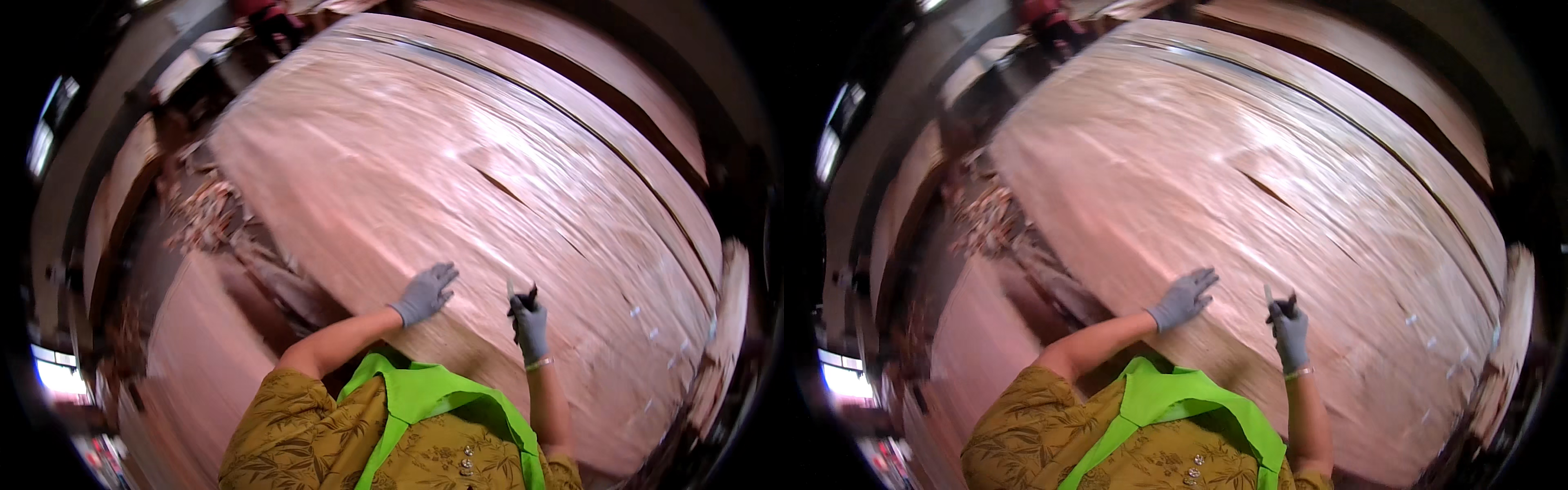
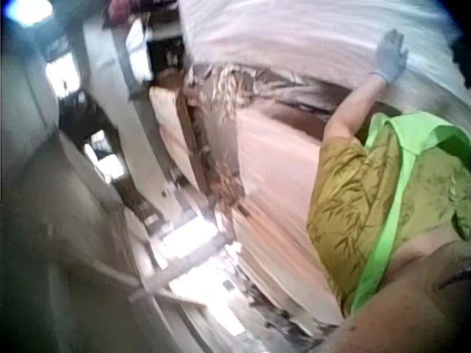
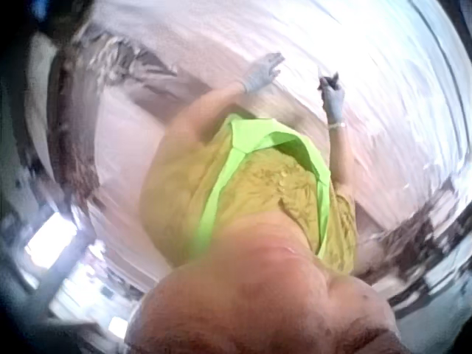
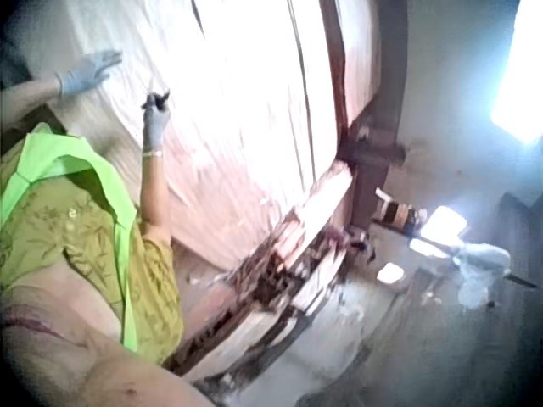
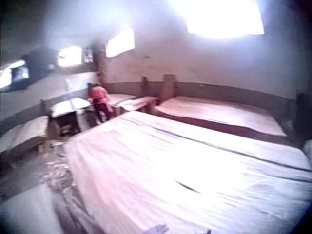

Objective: The person inspects and sorts thin wood veneer sheets by hand, picking them up from a pile, turning them over, and placing them onto a metal table while using a pen to mark certain spots.

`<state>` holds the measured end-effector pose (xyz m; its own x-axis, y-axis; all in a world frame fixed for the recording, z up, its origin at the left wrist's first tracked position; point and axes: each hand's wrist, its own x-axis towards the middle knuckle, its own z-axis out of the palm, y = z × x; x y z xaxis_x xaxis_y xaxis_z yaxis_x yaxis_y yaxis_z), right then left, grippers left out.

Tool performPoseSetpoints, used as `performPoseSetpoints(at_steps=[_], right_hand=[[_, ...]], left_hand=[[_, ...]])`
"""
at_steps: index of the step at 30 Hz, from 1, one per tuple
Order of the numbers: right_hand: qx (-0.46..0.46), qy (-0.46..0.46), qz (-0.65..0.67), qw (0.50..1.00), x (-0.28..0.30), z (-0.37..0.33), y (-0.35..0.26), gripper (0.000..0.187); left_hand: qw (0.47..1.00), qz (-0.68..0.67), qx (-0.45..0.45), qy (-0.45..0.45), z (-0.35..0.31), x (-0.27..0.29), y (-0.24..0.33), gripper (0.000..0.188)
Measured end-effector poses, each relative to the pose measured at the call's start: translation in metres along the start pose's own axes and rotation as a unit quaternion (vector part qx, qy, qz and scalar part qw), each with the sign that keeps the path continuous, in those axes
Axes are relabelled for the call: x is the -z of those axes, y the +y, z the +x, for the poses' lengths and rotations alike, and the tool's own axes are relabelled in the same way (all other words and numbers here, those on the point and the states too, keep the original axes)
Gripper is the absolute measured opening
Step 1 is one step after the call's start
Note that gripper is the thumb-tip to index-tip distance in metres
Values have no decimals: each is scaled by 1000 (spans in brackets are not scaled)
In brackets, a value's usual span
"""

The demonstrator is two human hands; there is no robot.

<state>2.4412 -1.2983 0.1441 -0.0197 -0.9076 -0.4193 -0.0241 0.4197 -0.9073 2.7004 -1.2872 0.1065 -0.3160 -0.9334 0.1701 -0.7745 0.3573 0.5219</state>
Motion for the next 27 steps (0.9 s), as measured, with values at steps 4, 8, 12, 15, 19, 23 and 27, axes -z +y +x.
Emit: performPoseSetpoints(at_steps=[4,8,12,15,19,23,27], right_hand=[[-3,62,47,997,-28,74,-18,14],[2,74,41,996,-65,169,-40,17],[8,93,98,991,-89,256,-59,19],[-75,109,90,987,-92,291,-57,16],[-111,100,90,985,-90,298,-57,13],[-117,89,207,967,-105,278,-53,13],[-171,112,204,957,-142,248,-49,16]], left_hand=[[989,98,-114,-2,116,-8,-71,40],[978,108,-163,67,204,-27,-134,28],[978,157,-139,2,260,-18,-149,30],[970,157,-183,42,290,-19,-149,38],[947,120,-297,-27,314,-27,-148,47],[935,178,-303,-39,314,-36,-155,44],[926,216,-305,-49,318,-32,-145,44]])
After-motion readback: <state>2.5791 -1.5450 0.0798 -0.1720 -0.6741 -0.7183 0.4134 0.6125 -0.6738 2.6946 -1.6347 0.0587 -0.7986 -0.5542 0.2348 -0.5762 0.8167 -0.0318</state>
